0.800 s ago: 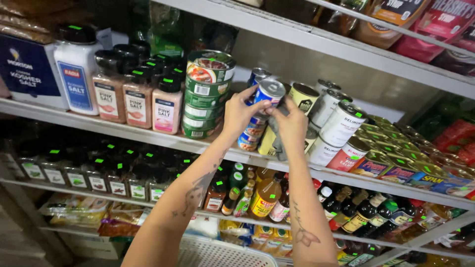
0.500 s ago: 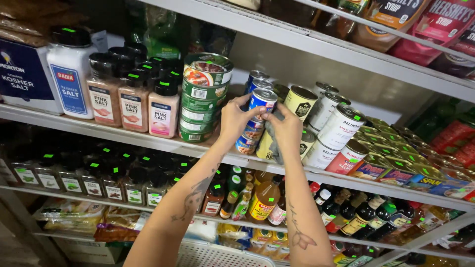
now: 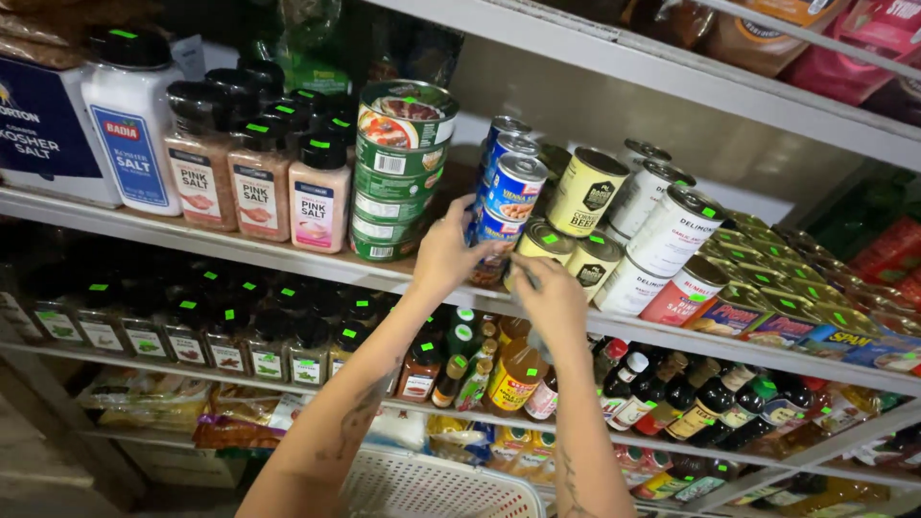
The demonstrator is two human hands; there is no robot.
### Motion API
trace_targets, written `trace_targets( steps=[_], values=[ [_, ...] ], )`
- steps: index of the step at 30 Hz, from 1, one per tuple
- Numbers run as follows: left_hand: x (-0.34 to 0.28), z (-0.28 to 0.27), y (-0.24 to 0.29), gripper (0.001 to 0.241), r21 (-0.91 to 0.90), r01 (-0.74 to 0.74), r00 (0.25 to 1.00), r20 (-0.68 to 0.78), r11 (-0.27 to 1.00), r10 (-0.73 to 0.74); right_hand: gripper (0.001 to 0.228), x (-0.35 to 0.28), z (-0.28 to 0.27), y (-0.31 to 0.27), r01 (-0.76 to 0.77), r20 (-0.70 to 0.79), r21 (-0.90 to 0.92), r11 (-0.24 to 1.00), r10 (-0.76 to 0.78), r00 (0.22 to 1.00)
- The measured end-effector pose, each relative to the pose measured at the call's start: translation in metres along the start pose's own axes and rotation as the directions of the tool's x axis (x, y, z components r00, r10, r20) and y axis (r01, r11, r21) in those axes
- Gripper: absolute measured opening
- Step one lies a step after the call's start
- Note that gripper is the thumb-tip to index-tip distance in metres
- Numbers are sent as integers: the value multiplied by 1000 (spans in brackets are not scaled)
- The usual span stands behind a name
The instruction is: Picking canned food from grocery store shelves, wiping each item with a cloth, and placing them into a shopping basket.
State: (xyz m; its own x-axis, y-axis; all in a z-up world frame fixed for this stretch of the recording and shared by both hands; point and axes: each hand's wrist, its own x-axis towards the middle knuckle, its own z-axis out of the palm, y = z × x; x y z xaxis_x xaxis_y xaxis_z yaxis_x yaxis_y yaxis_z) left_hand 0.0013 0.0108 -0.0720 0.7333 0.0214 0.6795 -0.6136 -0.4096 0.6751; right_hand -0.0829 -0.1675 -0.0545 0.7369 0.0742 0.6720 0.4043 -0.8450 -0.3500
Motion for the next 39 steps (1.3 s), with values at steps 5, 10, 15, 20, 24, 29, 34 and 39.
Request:
trace_targets(
  steps=[5,10,15,20,24,29,34,39],
  values=[
    [2,8,-14,112,-11,88,984,158,996,-86,42,1,7,-3,73,79,-176,982,-60,995],
    [7,29,-40,119,121,137,952,258,983,-165,44,-4,12,-7,96,130,-327,940,-56,990],
    [25,43,-62,108,-502,435,869,452,748,-202,38,-9,8,-16,151,83,-309,939,-131,988],
    [53,38,-56,92,-788,569,820,522,234,-236,30,-7,-4,-41,188,121,-355,916,-155,981],
    [78,58,-51,84,-703,676,723,575,221,-382,48,2,-8,-51,242,246,-484,841,-135,960],
    [96,84,-70,84,-645,692,719,570,325,-398,50,6,-2,-45,267,274,-461,846,-151,950],
    [95,85,-71,85,-651,707,706,630,276,-323,48,7,1,-40,249,259,-429,868,-146,955],
    [98,84,-73,85,-587,746,666,666,315,-337,49,10,2,-40,220,282,-415,883,-106,954]
  ],
)
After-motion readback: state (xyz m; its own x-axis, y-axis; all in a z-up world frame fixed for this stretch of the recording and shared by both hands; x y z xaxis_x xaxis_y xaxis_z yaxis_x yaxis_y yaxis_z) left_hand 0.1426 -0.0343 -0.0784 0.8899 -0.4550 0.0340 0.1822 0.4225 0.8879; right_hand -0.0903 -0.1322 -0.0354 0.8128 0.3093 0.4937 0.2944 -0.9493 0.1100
